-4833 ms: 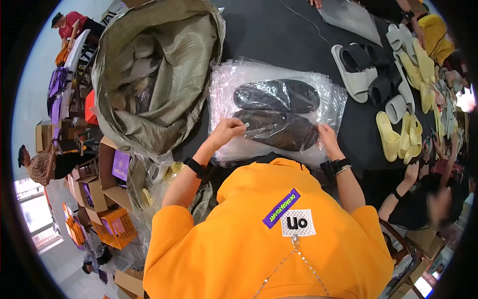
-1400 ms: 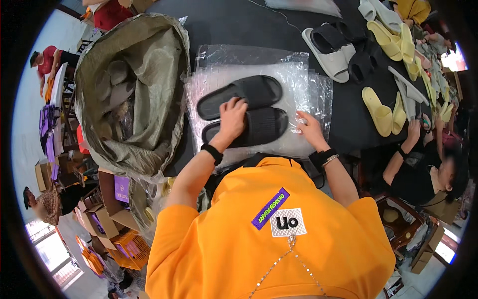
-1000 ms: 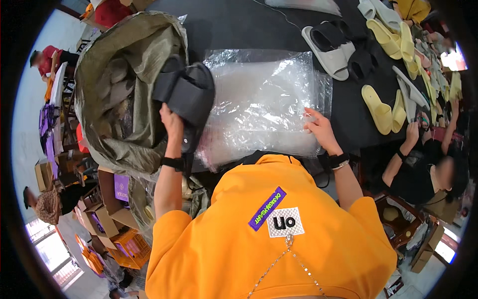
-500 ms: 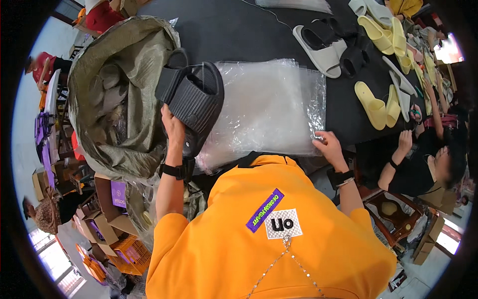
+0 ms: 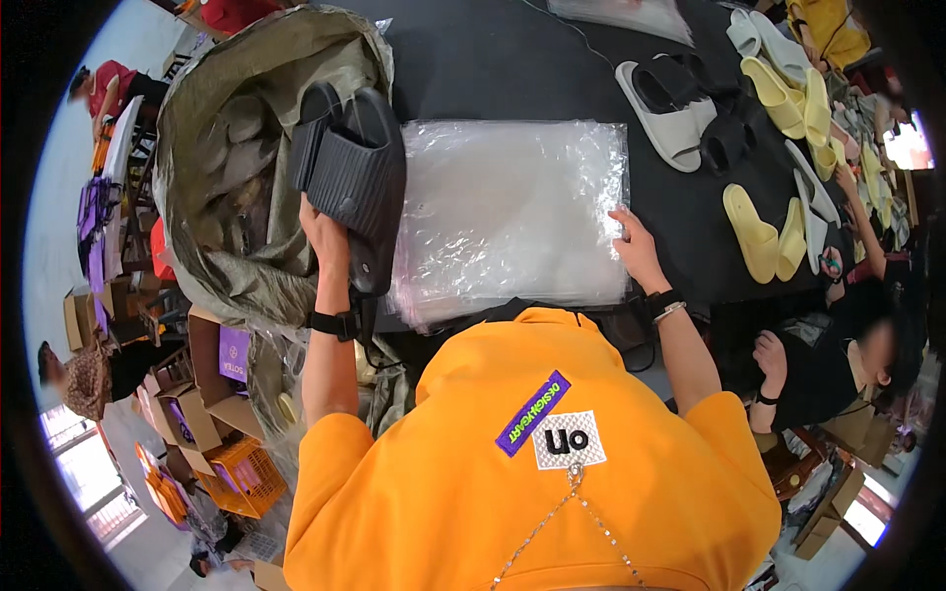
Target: The recorder is packing various pairs of slides/sandals into plastic bags at a packing station.
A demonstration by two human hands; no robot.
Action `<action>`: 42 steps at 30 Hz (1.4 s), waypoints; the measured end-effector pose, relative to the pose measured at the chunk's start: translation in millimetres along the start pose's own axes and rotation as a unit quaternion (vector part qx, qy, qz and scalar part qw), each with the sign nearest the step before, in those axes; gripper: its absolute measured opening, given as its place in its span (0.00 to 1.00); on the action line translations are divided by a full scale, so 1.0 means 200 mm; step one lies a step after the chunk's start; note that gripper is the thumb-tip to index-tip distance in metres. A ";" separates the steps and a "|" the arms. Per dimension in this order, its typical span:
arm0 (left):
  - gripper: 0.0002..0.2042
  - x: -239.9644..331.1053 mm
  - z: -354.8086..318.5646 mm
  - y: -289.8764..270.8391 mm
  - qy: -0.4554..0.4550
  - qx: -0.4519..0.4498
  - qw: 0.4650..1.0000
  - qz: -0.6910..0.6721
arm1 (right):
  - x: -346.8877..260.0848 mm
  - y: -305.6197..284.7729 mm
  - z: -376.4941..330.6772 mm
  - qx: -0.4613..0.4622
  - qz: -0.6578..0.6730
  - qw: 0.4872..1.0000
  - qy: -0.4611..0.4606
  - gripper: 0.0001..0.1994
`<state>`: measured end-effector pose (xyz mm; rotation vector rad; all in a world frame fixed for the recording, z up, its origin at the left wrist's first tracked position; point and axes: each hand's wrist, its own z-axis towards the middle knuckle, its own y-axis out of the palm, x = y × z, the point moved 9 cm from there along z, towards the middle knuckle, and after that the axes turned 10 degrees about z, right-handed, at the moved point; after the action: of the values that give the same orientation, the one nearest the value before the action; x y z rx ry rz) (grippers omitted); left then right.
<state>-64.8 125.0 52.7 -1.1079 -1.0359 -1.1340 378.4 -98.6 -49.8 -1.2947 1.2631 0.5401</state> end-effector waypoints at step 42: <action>0.10 -0.06 -0.55 1.49 0.325 -0.256 0.789 0.453 | 0.09 0.46 -0.16 -0.191 -0.390 0.901 -0.015 0.50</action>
<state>234.4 41.5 -12.9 -1.2618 0.3986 -0.8599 291.8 -107.5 -96.5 -1.9661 0.5242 0.2207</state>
